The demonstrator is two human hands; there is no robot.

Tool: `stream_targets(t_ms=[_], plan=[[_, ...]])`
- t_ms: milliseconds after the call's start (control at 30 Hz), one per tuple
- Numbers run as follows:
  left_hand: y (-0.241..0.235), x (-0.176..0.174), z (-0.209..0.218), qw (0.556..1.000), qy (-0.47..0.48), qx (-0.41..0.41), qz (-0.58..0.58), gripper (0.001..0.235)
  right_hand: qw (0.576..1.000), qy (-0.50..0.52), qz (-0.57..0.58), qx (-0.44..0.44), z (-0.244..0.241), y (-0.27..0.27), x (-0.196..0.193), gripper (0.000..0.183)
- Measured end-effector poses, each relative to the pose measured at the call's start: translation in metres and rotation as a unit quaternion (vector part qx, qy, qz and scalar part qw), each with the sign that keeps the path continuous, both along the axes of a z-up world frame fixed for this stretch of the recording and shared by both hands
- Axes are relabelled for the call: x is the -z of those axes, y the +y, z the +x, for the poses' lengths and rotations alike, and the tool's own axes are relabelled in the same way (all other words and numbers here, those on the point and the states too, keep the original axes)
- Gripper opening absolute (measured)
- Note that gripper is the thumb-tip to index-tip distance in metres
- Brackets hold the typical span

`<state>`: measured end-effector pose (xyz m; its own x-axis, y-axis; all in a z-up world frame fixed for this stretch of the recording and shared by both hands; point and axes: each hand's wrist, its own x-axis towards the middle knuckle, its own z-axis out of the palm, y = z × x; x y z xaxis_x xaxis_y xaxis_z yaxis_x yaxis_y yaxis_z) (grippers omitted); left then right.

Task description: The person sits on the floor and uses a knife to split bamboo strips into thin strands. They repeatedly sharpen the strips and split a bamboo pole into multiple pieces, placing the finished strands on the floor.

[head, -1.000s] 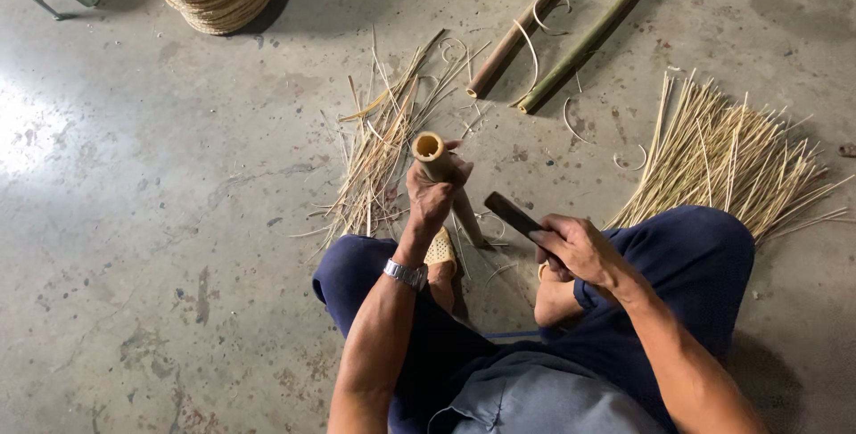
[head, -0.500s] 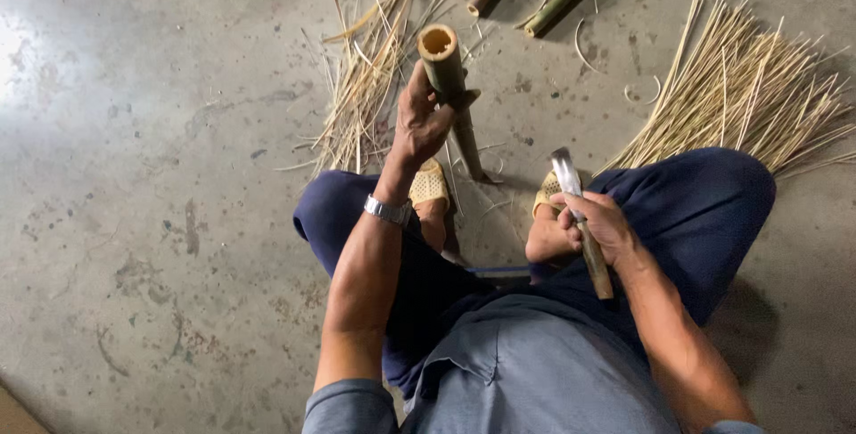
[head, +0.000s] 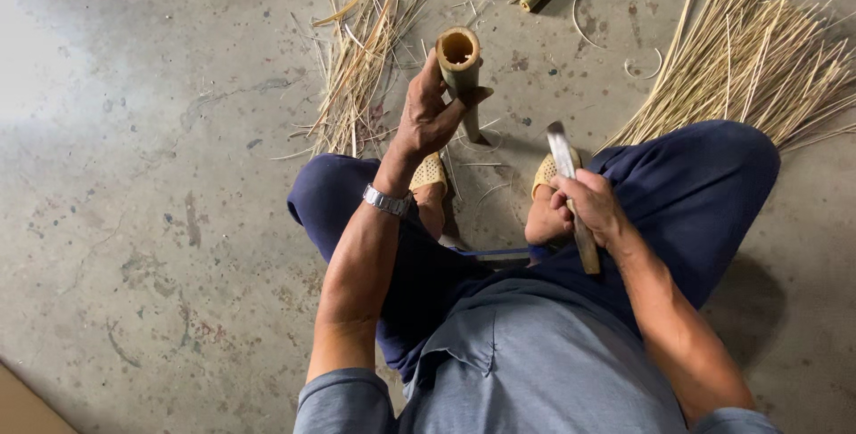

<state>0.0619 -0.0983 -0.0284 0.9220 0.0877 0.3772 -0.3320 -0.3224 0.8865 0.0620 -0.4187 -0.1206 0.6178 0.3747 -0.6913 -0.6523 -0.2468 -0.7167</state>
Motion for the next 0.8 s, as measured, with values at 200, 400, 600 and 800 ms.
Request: stream_targets(t_ms=[200, 400, 600, 800], plan=[[0.015, 0.020, -0.006, 0.998, -0.018, 0.022, -0.054, 0.053, 0.997, 0.013, 0.016, 0.078, 0.000, -0.002, -0.007, 0.034], [0.070, 0.008, -0.022, 0.954, -0.113, -0.155, -0.232, 0.042, 0.973, -0.088, 0.103, 0.189, 0.012, -0.014, -0.014, 0.040], [0.129, 0.001, -0.054, 0.796, -0.062, -0.325, -0.507, 0.029, 0.912, -0.215, 0.112, 0.330, 0.053, -0.045, -0.034, 0.052], [0.123, 0.071, -0.058, 0.672, 0.028, -0.305, -0.674, 0.037, 0.883, -0.182, 0.234, 0.364, 0.076, -0.054, -0.070, 0.064]])
